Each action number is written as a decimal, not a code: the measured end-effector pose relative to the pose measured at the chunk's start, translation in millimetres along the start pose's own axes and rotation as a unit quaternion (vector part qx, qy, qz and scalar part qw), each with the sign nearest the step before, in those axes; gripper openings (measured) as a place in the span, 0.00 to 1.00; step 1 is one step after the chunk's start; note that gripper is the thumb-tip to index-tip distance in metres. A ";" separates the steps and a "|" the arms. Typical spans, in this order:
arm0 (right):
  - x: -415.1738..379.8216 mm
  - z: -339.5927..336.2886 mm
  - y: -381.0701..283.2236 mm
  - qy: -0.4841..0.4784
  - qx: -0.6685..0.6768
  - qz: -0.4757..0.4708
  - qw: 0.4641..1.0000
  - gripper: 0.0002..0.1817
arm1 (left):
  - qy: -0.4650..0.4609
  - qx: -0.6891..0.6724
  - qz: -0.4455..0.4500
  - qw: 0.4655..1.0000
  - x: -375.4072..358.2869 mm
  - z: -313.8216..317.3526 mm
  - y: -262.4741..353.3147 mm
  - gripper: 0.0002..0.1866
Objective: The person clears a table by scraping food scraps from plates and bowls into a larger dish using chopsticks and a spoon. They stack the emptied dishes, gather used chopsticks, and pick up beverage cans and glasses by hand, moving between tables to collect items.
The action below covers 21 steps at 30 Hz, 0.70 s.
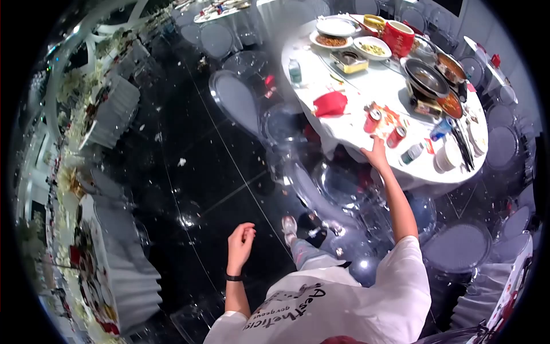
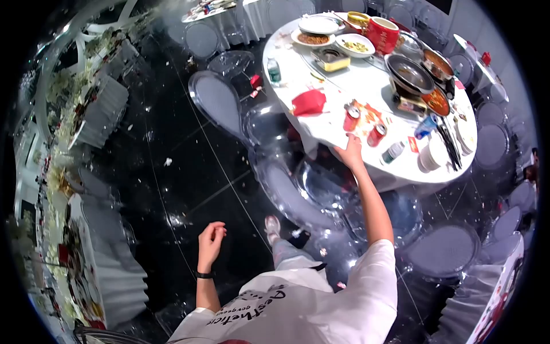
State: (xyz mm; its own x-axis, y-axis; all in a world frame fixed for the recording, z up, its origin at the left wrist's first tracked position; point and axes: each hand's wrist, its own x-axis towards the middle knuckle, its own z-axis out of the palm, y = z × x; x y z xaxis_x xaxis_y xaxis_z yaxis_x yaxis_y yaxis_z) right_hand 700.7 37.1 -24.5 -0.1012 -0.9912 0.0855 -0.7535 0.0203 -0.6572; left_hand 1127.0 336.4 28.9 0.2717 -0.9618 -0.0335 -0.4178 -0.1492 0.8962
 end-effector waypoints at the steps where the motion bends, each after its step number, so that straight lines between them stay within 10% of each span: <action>1: 26.7 7.9 -6.9 0.035 -0.049 -0.003 0.998 0.41 | -0.016 0.017 0.006 1.000 31.0 -7.9 2.2 0.08; 6: 125.0 20.2 -59.8 0.143 -0.175 0.132 0.965 0.47 | -0.045 0.069 -0.001 0.997 170.3 -68.8 7.9 0.08; 13: 202.0 86.7 85.4 0.301 -0.009 0.185 0.935 0.43 | -0.082 -0.012 -0.050 0.995 323.4 -114.5 -51.2 0.07; 21: 182.7 28.1 -120.0 0.269 -0.086 0.047 0.958 0.42 | -0.315 -0.065 0.103 0.941 504.8 -52.6 -10.9 0.08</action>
State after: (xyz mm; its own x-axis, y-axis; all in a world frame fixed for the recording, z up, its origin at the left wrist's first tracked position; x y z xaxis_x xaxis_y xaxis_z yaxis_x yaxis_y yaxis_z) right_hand 790.8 -150.1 48.9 -0.4595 -0.7740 0.4356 -0.8158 0.1739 -0.5516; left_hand 1314.4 -135.4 25.5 -0.3877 -0.9189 -0.0722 -0.2851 0.0450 0.9574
